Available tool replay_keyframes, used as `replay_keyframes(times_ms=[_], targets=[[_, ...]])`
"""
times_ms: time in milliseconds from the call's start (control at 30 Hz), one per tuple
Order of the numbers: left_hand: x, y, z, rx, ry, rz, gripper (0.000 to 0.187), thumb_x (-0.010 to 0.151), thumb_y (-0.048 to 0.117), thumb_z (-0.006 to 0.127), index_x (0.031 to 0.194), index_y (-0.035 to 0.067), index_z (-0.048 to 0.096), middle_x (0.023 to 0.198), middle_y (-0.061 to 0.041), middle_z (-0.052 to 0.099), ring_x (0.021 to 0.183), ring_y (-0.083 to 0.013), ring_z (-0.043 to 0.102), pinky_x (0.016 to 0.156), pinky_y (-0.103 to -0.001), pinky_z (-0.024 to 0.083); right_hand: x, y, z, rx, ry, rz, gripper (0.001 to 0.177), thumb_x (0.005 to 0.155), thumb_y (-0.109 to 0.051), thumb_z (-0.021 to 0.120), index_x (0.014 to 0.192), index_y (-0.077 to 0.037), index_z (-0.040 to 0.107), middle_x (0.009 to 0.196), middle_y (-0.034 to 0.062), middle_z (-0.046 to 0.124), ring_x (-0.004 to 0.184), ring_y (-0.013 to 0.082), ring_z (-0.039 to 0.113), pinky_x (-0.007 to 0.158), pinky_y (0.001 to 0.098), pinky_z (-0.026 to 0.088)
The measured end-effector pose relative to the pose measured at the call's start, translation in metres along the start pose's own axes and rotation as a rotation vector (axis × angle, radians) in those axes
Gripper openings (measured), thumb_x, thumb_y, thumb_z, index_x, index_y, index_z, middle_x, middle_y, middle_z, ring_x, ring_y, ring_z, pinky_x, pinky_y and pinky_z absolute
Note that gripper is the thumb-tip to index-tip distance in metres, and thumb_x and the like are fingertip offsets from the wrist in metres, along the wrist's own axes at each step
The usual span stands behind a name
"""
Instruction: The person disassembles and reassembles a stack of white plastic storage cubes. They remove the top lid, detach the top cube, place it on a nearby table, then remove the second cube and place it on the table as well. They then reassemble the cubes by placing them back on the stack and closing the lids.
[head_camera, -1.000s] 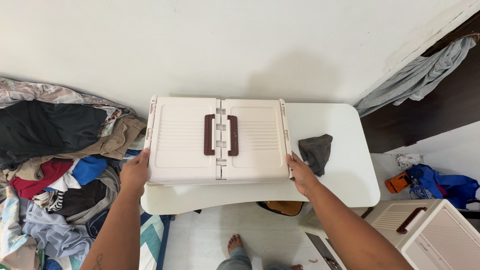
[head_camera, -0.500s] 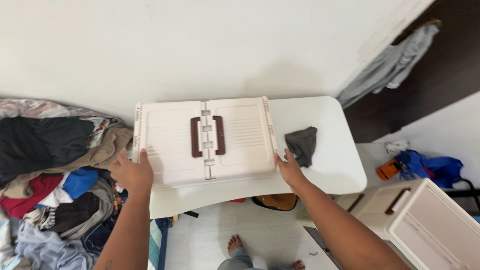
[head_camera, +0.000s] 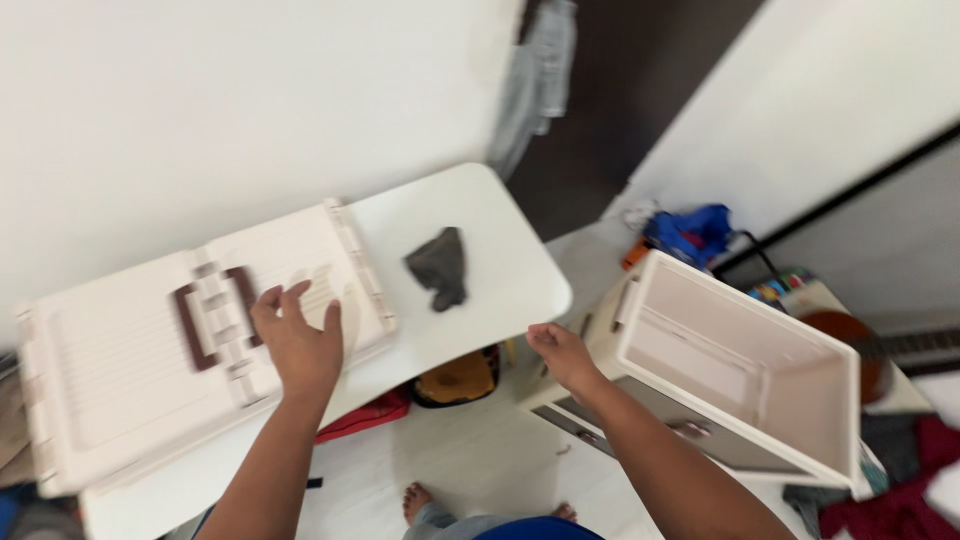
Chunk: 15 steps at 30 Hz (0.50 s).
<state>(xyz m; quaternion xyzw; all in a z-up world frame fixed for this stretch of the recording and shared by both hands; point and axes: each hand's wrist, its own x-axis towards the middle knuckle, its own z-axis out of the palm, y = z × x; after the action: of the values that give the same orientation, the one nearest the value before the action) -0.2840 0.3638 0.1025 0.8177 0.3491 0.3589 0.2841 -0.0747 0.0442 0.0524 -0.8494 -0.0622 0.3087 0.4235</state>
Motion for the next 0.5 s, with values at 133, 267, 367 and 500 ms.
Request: replay_keyframes(times_ms=[133,267,367,500], targets=[[-0.023,0.076,0.059,-0.055,-0.157,0.037,0.042,0.089,0.018,0.077,0.126,0.004,0.064,0.140,-0.028,0.043,0.130,-0.0446,0.045,0.107,-0.052,0.043,-0.018,0.059,-0.065,0.039,0.111,0.025,0.045,0.094,-0.040,0.066,0.125,-0.009,0.070,0.119,0.0062,0.071,0.106,0.0226,0.065,0.088,0.0370,0.053],[-0.062,0.144,0.120,-0.099,-0.336,0.089,0.034,0.087,0.017,0.076,0.118,0.004,0.068,0.133,-0.023,0.053,0.126,-0.0410,0.051,0.105,-0.048,0.046,-0.033,0.122,-0.125,-0.033,0.184,0.000,0.042,0.094,-0.039,0.066,0.123,-0.008,0.070,0.114,0.0064,0.074,0.107,0.0178,0.069,0.092,0.0323,0.052],[-0.097,0.184,0.169,-0.054,-0.518,0.062,0.030,0.088,0.020,0.074,0.115,0.005,0.070,0.126,-0.019,0.063,0.121,-0.0363,0.058,0.106,-0.045,0.048,-0.039,0.159,-0.165,-0.081,0.218,-0.014,0.039,0.094,-0.036,0.067,0.120,-0.008,0.070,0.110,0.0071,0.076,0.102,0.0190,0.071,0.091,0.0332,0.054],[-0.142,0.214,0.240,-0.042,-0.776,-0.089,0.037,0.093,0.028,0.066,0.124,0.009,0.067,0.121,-0.011,0.075,0.111,-0.0287,0.070,0.100,-0.041,0.054,-0.051,0.194,-0.202,-0.190,0.284,-0.096,0.036,0.091,-0.033,0.070,0.118,-0.009,0.071,0.111,0.0063,0.075,0.102,0.0217,0.071,0.091,0.0354,0.055]])
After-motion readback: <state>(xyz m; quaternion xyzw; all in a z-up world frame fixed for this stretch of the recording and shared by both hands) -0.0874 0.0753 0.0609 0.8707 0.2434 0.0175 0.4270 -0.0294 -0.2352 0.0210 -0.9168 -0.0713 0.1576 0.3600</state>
